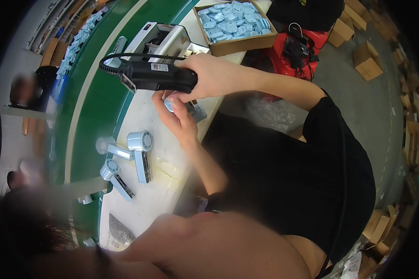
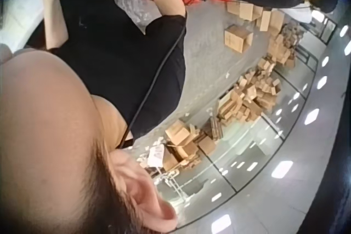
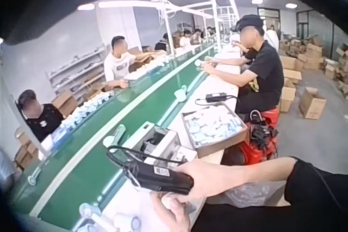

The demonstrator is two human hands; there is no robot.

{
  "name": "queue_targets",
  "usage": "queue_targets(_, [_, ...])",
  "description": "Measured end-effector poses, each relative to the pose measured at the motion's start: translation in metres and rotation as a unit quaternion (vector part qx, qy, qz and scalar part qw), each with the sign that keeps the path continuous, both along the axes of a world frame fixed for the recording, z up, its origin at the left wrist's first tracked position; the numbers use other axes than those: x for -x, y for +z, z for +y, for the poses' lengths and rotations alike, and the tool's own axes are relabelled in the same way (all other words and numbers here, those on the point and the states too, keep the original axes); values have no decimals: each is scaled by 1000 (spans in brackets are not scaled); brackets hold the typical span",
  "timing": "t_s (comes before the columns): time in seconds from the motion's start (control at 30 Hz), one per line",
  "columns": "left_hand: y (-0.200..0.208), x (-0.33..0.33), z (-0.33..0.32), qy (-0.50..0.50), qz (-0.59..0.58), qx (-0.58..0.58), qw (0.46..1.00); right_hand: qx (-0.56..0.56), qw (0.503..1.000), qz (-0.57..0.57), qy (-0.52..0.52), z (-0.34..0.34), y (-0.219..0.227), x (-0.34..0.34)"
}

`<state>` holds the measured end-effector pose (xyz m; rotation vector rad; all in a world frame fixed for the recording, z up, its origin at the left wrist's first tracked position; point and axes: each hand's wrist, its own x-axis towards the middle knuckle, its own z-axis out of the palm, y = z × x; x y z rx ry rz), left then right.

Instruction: Use an electric screwdriver to fasten screws into plastic electronic components on an assembly line.

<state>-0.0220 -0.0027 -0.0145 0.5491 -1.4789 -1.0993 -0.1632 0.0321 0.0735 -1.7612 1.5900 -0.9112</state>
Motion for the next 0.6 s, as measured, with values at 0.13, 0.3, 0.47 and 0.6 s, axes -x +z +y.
queue_targets(0.13, [-2,6,-5,-8,39,27,999,64,997,-49,3,-9,9,3])
queue_targets(0.3, [4,8,-11,39,87,58,994,181,872,-454,19,-24,38,22])
queue_targets(0.47, [-2,19,-10,31,90,83,992,303,852,-427,-4,-55,21,20])
queue_targets(0.6, [-2,18,-11,11,97,69,993,309,872,-381,-8,-65,9,22])
